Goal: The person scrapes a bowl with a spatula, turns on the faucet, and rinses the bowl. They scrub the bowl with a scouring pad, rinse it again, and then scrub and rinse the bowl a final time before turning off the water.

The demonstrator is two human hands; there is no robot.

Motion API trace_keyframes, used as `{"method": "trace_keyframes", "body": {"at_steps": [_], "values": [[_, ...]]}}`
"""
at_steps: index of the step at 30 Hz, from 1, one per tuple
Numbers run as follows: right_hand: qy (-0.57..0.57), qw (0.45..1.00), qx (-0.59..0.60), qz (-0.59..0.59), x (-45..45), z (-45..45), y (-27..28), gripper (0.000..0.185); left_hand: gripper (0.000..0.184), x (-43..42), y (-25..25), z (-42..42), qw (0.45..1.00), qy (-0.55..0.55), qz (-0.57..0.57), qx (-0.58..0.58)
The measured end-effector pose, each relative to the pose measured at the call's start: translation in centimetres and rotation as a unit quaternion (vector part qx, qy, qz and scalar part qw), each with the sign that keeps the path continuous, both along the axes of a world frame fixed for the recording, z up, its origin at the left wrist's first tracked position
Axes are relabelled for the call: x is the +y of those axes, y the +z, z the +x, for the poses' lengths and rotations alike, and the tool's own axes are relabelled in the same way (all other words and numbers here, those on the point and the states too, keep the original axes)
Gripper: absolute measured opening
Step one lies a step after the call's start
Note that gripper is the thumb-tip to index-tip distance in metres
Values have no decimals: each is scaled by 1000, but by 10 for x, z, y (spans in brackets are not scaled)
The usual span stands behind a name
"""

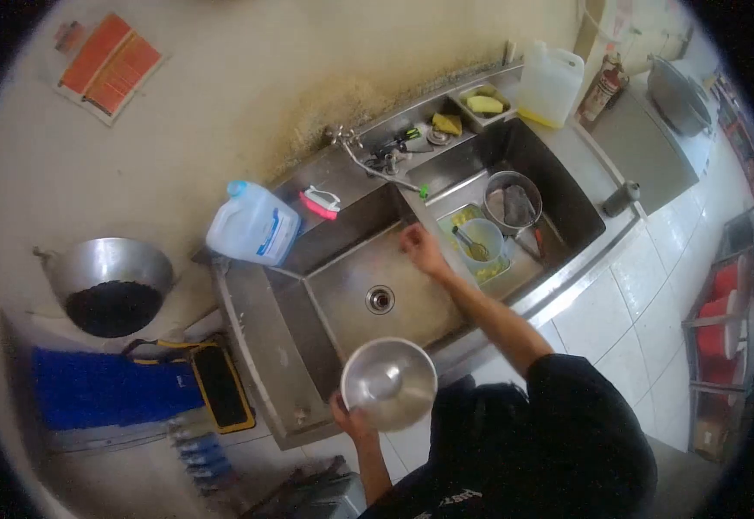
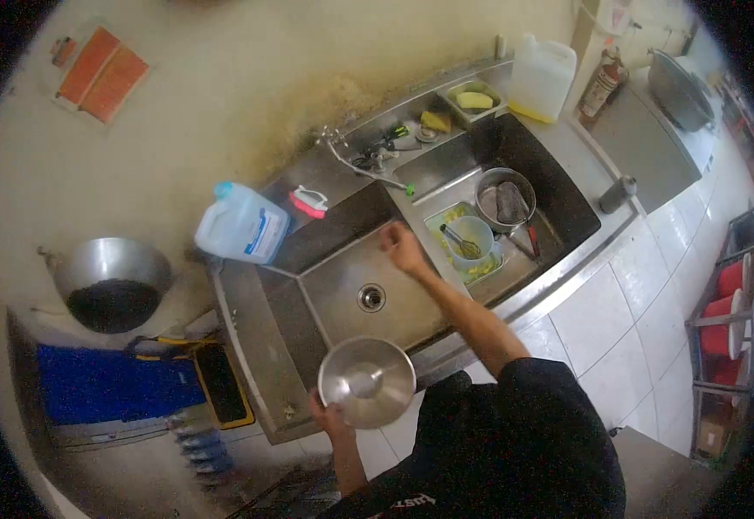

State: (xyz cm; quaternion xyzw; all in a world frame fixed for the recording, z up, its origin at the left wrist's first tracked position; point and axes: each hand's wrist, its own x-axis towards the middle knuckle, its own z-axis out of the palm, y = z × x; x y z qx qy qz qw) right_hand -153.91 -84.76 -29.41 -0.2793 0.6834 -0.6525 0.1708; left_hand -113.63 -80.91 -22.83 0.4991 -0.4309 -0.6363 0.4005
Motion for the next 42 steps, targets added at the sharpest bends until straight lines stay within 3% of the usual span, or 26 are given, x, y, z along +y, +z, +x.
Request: {"method": "trace_keyframes", "body": {"at_steps": [2, 4, 5, 7, 8, 10, 12, 14, 16, 18, 19, 20, 21, 23, 24, 26, 27, 29, 32, 34, 35, 37, 38, 39, 41, 42], "values": [[-15, 999, 2, 42, 12, -49, -16, 12, 62, -54, -68, -9, 988, -34, -79, -131], [-80, 991, 32, 100, 22, -103, -28, 14, 57, -75, -10, -84, 997, 53, 59, 5], [-71, 990, 42, 111, 15, -134, -30, 14, 57, -86, -11, -102, 995, 62, 72, 12], [-63, 965, 169, 189, -8, -181, -35, 18, 54, -111, -15, -122, 996, 20, -29, -85], [-62, 965, 167, 190, -24, -204, -36, 18, 54, -117, -24, -131, 996, 20, -28, -87], [-12, 941, 279, 192, -67, -243, -26, 24, 44, -122, -49, -144, 995, 36, -66, -60], [24, 902, 368, 223, -118, -291, -55, 20, 41, -122, -49, -165, 995, 24, -59, -76], [68, 880, 364, 297, -165, -318, -65, 21, 40, -122, -67, -171, 991, 88, 11, -103], [87, 849, 337, 397, -197, -336, -76, 31, 37, -122, -76, -179, 989, 84, -47, -109], [167, 819, 432, 338, -210, -346, -62, 22, 34, -119, -77, -190, 987, 109, -22, -114], [206, 785, 449, 374, -219, -353, -54, 21, 38, -122, -85, -194, 966, 138, -9, -217], [242, 747, 467, 406, -227, -356, -47, 20, 38, -121, -90, -196, 963, 149, -1, -226], [255, 746, 464, 404, -232, -358, -50, 20, 33, -123, -86, -205, 969, 138, 12, -205], [298, 711, 500, 395, -237, -363, -56, 47, 29, -120, -112, -197, 980, 143, 1, -140], [303, 709, 499, 395, -240, -373, -70, 47, 29, -120, -111, -202, 979, 146, 4, -142], [392, 794, 356, 298, -243, -392, -106, 47, 31, -127, -106, -220, 979, 139, 15, -149], [392, 793, 358, 298, -244, -392, -100, 47, 31, -129, -103, -227, 979, 140, 14, -147], [411, 678, 516, 325, -241, -382, -76, 42, 33, -134, -103, -235, 977, 148, 2, -155], [337, 716, 471, 389, -217, -354, 9, 40, 33, -136, -114, -227, 984, 141, -22, -106], [198, 766, 477, 384, -186, -330, 59, 41, 32, -141, -117, -225, 979, 145, -32, -140], [174, 783, 500, 326, -165, -342, 55, 44, 32, -141, -118, -223, 973, 147, -45, -170], [91, 923, 317, 198, -114, -305, 97, 43, 29, -143, -112, -221, 964, 152, -50, -213], [-5, 952, 269, 143, -89, -285, 96, 32, 27, -143, -107, -218, 957, 141, -66, -244], [-91, 991, 28, 94, -67, -257, 103, 23, 27, -143, -103, -216, 952, 153, -57, -259], [-54, 994, -95, 22, -20, -217, 97, 25, 28, -145, -91, -218, 953, 126, -51, -270], [27, 981, -186, 45, 7, -209, 85, 24, 28, -145, -84, -220, 949, 132, -48, -281]]}}
